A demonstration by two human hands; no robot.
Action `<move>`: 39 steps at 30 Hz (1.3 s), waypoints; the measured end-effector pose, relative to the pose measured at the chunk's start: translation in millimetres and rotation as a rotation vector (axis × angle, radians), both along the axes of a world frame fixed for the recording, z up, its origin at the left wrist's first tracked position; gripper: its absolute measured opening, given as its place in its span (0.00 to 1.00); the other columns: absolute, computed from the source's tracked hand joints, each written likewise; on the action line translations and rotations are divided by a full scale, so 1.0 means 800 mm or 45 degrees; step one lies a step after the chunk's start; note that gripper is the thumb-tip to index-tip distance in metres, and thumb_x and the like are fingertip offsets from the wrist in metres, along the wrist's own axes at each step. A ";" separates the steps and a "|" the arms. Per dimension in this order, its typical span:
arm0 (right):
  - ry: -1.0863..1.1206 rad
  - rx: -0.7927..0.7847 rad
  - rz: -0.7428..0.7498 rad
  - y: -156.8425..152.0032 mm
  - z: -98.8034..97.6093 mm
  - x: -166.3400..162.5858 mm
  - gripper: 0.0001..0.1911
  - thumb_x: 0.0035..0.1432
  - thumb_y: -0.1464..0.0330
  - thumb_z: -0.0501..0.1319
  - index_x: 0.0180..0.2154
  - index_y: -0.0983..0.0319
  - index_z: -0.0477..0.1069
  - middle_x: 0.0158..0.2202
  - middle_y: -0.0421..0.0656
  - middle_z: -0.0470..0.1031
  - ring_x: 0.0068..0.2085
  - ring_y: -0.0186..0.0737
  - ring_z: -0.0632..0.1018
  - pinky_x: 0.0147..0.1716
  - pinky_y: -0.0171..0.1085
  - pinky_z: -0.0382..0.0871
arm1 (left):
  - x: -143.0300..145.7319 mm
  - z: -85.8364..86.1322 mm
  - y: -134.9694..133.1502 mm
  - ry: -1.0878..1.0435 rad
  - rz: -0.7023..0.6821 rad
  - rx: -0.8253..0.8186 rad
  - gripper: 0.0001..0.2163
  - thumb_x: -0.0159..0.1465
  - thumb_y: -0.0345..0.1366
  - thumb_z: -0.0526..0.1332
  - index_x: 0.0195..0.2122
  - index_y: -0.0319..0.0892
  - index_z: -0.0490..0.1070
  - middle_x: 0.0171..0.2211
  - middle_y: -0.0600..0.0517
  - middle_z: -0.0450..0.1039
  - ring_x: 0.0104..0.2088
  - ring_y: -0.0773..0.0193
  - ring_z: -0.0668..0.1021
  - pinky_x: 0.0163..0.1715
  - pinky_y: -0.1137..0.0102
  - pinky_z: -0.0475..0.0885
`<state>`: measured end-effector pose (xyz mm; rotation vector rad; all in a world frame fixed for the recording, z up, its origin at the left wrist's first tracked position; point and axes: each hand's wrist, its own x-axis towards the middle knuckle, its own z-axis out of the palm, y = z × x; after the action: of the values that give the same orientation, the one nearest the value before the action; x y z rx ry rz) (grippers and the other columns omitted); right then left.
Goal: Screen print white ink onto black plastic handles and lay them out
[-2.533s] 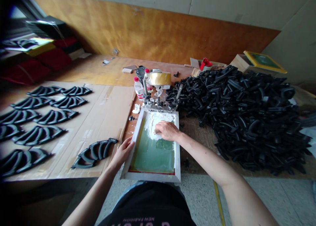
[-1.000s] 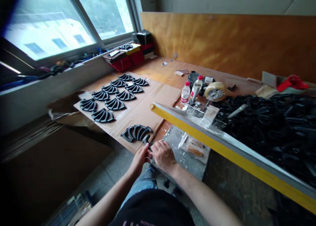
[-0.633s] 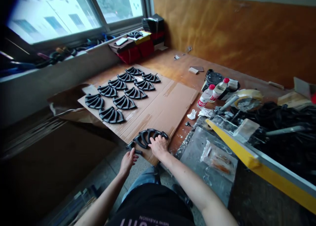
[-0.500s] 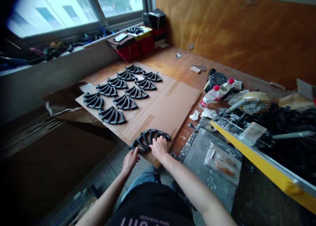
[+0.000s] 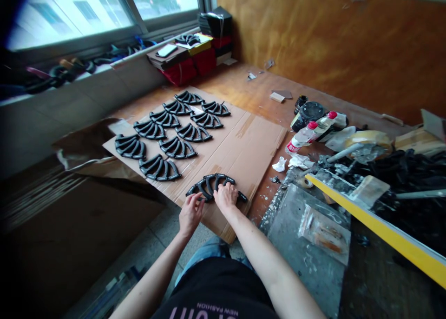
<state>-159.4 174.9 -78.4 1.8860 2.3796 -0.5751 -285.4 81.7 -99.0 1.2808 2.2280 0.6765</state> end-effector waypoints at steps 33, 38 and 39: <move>0.114 0.007 0.371 -0.023 0.008 -0.040 0.25 0.61 0.58 0.60 0.58 0.55 0.65 0.65 0.51 0.58 0.65 0.61 0.54 0.59 0.68 0.47 | -0.036 -0.014 0.044 -0.113 -0.160 0.017 0.22 0.71 0.43 0.43 0.59 0.38 0.65 0.56 0.41 0.70 0.57 0.55 0.73 0.57 0.59 0.66; 0.119 -0.025 0.189 -0.024 -0.010 -0.051 0.21 0.67 0.61 0.51 0.59 0.55 0.66 0.66 0.49 0.59 0.66 0.58 0.54 0.61 0.66 0.44 | -0.032 -0.016 0.046 -0.020 -0.184 0.048 0.21 0.70 0.42 0.46 0.57 0.39 0.67 0.53 0.42 0.72 0.53 0.56 0.75 0.54 0.58 0.69; 0.121 -0.040 0.169 -0.024 -0.012 -0.051 0.21 0.67 0.61 0.50 0.59 0.54 0.66 0.66 0.48 0.59 0.66 0.59 0.54 0.61 0.66 0.45 | -0.031 -0.017 0.045 0.003 -0.202 0.046 0.21 0.70 0.42 0.45 0.57 0.40 0.68 0.52 0.42 0.73 0.52 0.56 0.76 0.53 0.58 0.70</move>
<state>-200.1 155.9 -88.0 1.7090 2.5145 -0.7012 -310.1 117.4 -112.8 1.4585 2.0981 0.6576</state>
